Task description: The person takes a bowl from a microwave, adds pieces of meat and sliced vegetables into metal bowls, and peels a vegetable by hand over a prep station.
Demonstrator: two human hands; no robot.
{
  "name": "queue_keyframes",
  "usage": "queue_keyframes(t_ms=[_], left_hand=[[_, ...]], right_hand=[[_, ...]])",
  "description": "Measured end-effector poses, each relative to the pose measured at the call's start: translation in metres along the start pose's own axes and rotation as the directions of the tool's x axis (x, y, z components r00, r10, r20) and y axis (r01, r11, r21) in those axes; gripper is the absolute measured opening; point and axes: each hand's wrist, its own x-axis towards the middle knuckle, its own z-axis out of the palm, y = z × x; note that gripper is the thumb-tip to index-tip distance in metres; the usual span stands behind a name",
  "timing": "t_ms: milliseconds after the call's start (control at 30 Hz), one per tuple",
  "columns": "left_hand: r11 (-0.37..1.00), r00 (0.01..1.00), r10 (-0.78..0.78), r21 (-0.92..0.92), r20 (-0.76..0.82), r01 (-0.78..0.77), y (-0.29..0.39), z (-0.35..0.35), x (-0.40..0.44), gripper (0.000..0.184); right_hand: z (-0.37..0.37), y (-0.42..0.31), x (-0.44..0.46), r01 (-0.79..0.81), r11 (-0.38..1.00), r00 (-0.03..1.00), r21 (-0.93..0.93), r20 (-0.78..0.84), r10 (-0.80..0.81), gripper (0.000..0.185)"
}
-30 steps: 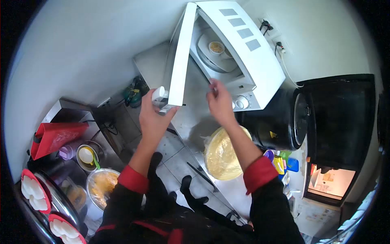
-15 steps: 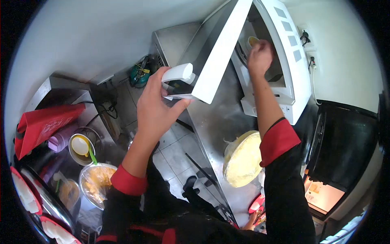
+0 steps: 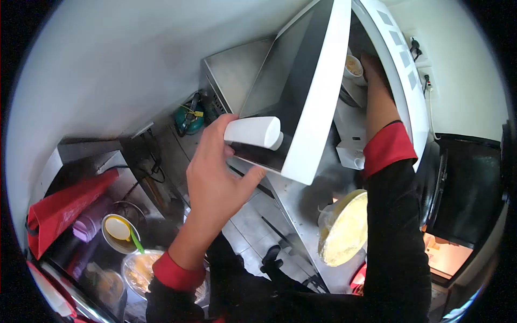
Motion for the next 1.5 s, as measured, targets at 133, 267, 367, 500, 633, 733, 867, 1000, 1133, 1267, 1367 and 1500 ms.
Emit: queue_keyframes(t_ms=[133, 267, 367, 500, 633, 733, 867, 1000, 1133, 1267, 1367, 1500], left_hand=[[1.0, 1.0, -0.009, 0.018, 0.023, 0.009, 0.001, -0.002, 0.001, 0.071], [1.0, 1.0, -0.006, 0.03, 0.014, 0.006, 0.002, -0.002, 0.003, 0.07], [1.0, 1.0, -0.004, 0.028, 0.013, 0.004, 0.002, -0.001, 0.0, 0.069], [1.0, 1.0, 0.012, -0.011, 0.007, -0.012, -0.002, -0.001, -0.001, 0.067], [1.0, 1.0, -0.006, 0.005, 0.03, 0.006, 0.001, -0.003, -0.002, 0.066], [1.0, 0.999, -0.023, -0.001, 0.032, 0.023, 0.0, -0.002, -0.004, 0.066], [0.999, 0.998, -0.046, 0.027, 0.036, 0.045, 0.007, -0.003, -0.005, 0.066], [0.997, 0.999, -0.048, 0.054, 0.0, 0.048, 0.013, 0.003, -0.009, 0.068], [0.996, 0.998, -0.058, 0.069, -0.01, 0.058, 0.012, 0.007, -0.013, 0.076], [0.973, 0.995, -0.094, 0.215, 0.025, 0.087, 0.02, 0.003, -0.015, 0.081], [0.985, 0.994, -0.054, 0.169, 0.098, 0.037, 0.03, 0.005, -0.019, 0.081], [0.991, 0.943, 0.003, 0.124, 0.333, -0.047, 0.032, 0.023, -0.029, 0.066]], right_hand=[[0.004, 0.0, 0.005, 0.023, 1.0, 1.0, -0.011, 0.002, -0.023, 0.037], [0.004, -0.004, 0.009, 0.052, 0.998, 0.999, -0.025, -0.003, -0.052, 0.037], [0.005, -0.005, 0.012, 0.075, 0.997, 0.997, -0.035, -0.01, -0.075, 0.038], [0.005, -0.011, 0.018, 0.107, 0.993, 0.994, -0.044, -0.02, -0.108, 0.038], [0.008, -0.01, 0.037, 0.145, 0.988, 0.989, -0.047, -0.022, -0.146, 0.039], [0.01, -0.012, 0.052, 0.173, 0.984, 0.985, -0.034, 0.015, -0.172, 0.039], [0.012, -0.018, 0.052, 0.219, 0.976, 0.973, 0.002, 0.079, -0.219, 0.04], [0.018, -0.022, 0.035, 0.276, 0.96, 0.955, 0.044, 0.104, -0.279, 0.041], [-0.009, -0.062, -0.033, 0.3, 0.954, 0.954, 0.007, 0.002, -0.3, 0.038], [-0.104, -0.095, -0.123, 0.012, 0.922, 1.0, 0.388, 0.002, -0.013, 0.034], [-0.163, -0.065, -0.186, -0.483, 0.392, 0.875, 0.783, 0.45, 0.181, 0.044], [-0.281, -0.011, -0.286, -0.738, -0.38, 0.639, 0.557, 0.758, -0.13, 0.048]])
